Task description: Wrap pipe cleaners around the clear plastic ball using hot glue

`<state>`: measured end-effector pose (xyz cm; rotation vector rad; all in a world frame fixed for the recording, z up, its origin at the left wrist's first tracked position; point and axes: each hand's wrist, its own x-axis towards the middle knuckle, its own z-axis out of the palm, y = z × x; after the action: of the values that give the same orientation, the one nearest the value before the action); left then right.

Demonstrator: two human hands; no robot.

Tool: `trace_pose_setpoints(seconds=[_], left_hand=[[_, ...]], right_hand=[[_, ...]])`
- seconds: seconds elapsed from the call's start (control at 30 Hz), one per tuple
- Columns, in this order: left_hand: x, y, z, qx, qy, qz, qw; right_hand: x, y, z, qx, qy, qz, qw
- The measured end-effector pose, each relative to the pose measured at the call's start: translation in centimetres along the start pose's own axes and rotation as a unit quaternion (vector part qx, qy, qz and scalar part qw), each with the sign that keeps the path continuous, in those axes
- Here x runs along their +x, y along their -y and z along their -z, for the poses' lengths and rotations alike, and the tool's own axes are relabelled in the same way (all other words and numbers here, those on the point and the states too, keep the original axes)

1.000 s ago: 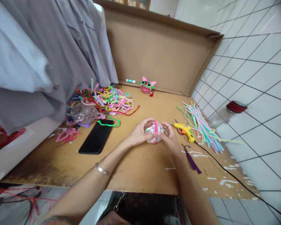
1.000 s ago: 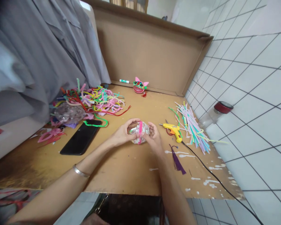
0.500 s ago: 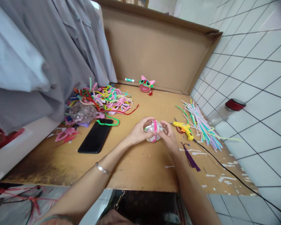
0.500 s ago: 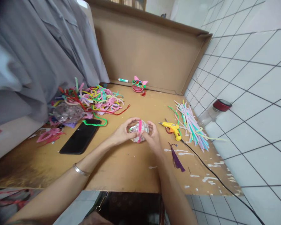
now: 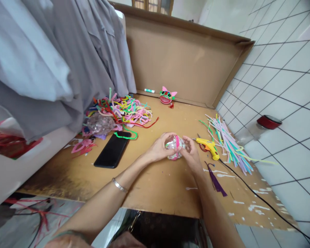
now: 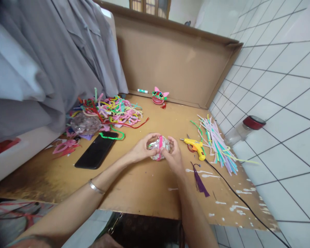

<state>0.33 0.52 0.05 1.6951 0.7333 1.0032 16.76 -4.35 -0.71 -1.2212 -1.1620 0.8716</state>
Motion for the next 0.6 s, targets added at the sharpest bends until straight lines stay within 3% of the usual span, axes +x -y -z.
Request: trace_pose_setpoints(seconds=[0.2,0.3,0.43,0.5,0.57,0.6], left_hand=[[0.4,-0.3,0.3,0.035,0.018,-0.021,0.999],[2.5,-1.5,2.2,0.121,0.010,-0.030,0.992],[8.2,-3.7,8.7,0.283,-0.111,-0.017,0.953],[11.2,-4.4,13.1,0.384,-0.187,0.031,0.904],[13.4,-4.6,17.6,0.456,-0.251,0.123,0.845],[14.1,-4.5,19.6,0.476,-0.260,0.154,0.826]], right_hand=[[0.3,-0.3,0.2,-0.009,-0.008,0.003,1.000],[0.3,-0.3,0.1,-0.015,-0.010,-0.004,1.000],[0.2,-0.2,0.0,-0.027,-0.008,-0.012,1.000],[0.2,-0.2,0.0,-0.024,0.005,-0.013,1.000],[0.1,-0.2,0.1,-0.023,0.017,-0.015,0.999],[0.0,-0.1,0.1,-0.027,0.020,-0.015,0.999]])
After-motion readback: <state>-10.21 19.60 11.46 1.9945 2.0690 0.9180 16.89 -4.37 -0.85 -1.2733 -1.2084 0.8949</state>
